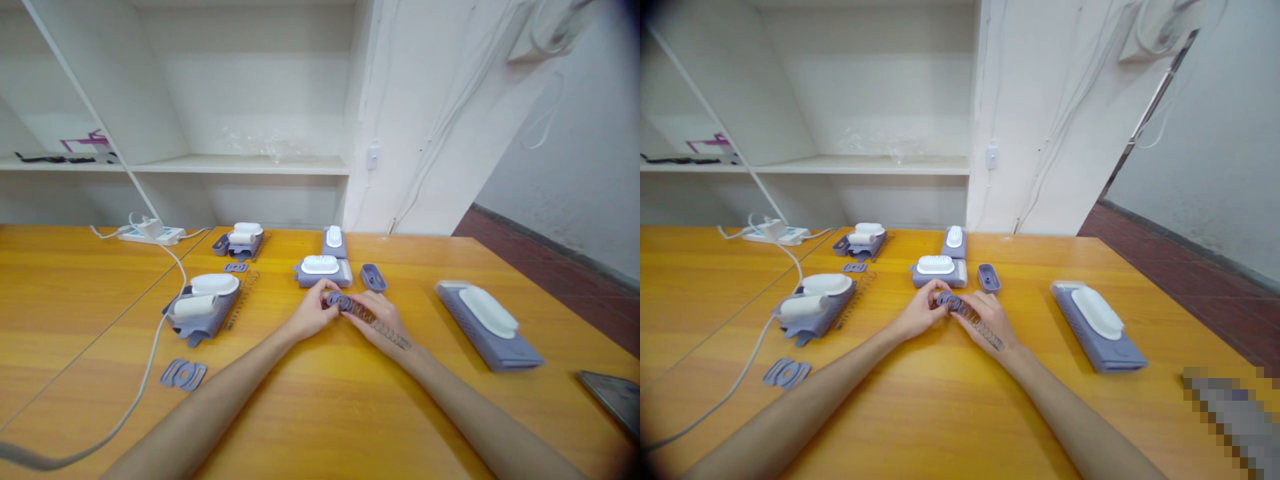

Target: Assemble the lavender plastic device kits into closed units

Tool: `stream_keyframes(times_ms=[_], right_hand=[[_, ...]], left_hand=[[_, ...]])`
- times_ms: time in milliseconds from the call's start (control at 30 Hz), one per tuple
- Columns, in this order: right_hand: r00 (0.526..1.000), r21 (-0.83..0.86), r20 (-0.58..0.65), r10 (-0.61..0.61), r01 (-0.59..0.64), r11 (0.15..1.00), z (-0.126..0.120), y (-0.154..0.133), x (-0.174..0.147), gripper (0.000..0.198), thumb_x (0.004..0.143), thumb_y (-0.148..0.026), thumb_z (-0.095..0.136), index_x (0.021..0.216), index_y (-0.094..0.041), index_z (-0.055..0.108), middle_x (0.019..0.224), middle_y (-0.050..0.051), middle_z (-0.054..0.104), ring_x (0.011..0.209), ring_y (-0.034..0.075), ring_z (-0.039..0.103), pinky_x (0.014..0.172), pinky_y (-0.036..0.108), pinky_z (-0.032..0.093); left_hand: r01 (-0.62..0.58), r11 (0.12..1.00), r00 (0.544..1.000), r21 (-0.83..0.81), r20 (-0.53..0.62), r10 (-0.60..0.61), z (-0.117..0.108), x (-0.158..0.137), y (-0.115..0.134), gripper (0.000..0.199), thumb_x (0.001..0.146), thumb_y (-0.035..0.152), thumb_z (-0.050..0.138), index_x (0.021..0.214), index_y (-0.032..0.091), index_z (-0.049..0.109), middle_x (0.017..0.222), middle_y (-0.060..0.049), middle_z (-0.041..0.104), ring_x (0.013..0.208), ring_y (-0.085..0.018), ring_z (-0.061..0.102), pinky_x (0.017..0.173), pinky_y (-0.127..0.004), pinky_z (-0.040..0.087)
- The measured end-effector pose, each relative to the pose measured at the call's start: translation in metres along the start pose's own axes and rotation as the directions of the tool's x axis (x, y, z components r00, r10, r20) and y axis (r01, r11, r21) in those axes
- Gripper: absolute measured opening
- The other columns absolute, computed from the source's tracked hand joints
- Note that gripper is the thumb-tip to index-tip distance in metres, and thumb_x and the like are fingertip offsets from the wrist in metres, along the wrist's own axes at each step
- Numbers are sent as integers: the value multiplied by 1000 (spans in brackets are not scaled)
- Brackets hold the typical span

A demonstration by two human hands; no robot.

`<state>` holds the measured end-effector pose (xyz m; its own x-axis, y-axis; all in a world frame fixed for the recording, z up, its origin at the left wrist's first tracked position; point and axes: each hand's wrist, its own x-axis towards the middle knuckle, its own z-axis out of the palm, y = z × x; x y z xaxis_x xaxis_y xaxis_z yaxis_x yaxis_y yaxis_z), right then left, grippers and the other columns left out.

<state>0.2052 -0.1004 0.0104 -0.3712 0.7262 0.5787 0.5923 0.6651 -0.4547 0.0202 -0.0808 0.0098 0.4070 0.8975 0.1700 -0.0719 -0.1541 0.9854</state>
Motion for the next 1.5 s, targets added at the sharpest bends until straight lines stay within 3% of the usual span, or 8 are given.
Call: stream_keyframes(times_ms=[233, 400, 633, 767, 1033, 1267, 1500], right_hand=[[998, 22, -70, 7, -5, 1000, 2, 2, 0, 27, 83, -32, 59, 108, -23, 63, 108, 8, 59, 96, 21, 60, 86, 35, 50], [999, 118, -38, 32, -27, 993, 2, 4, -2, 28, 83, -32, 60, 109, -23, 61, 98, 6, 66, 90, 20, 63, 83, 34, 52], [990, 200, -94, 102, -82, 976, 8, 8, -3, 26, 80, -32, 64, 104, -22, 64, 93, 4, 67, 84, 17, 63, 78, 31, 52], [984, 196, -111, 136, -113, 974, 7, 4, -1, 23, 77, -33, 67, 98, -22, 67, 88, 3, 68, 79, 17, 64, 74, 29, 52], [984, 49, -18, 175, -174, 983, 4, -2, 2, 16, 78, -34, 65, 88, -22, 68, 86, 2, 69, 80, 19, 64, 75, 32, 50], [993, 137, -38, 114, -107, 985, 6, 0, -2, 34, 78, -31, 64, 111, -22, 62, 105, 6, 68, 93, 20, 64, 87, 34, 50], [982, 130, -33, 187, -181, 975, 5, 1, 1, 18, 79, -30, 65, 93, -20, 69, 92, 6, 71, 82, 20, 66, 79, 33, 51]], left_hand=[[-34, 999, 999, -5, 8, 34, 0, 2, -1, 23, 73, 16, 61, 94, 13, 53, 79, -1, 62, 67, -8, 56, 62, -18, 40], [-82, 993, 996, 85, 30, 80, 5, 0, -1, 23, 80, 20, 55, 102, 13, 57, 90, -6, 65, 80, -14, 61, 75, -25, 46], [-155, 962, 988, 225, 44, 149, 8, -6, 2, 41, 87, 21, 47, 127, 16, 43, 105, -9, 64, 93, -17, 61, 83, -27, 46], [-157, 951, 988, 265, 47, 150, 8, -7, 2, 42, 88, 23, 46, 129, 17, 37, 96, -7, 65, 82, -15, 61, 74, -26, 46], [-119, 965, 992, 233, 58, 108, 7, -6, 0, 38, 87, 25, 47, 124, 16, 41, 83, -4, 63, 70, -12, 57, 65, -22, 42], [3, 1000, 997, -25, 75, -1, 5, 0, 7, 47, 82, 26, 56, 124, 12, 43, 96, -10, 66, 84, -16, 61, 75, -25, 44], [62, 991, 993, -121, 111, -49, 4, 1, 6, 55, 76, 35, 65, 123, 12, 46, 103, -13, 66, 89, -19, 63, 77, -26, 45]])
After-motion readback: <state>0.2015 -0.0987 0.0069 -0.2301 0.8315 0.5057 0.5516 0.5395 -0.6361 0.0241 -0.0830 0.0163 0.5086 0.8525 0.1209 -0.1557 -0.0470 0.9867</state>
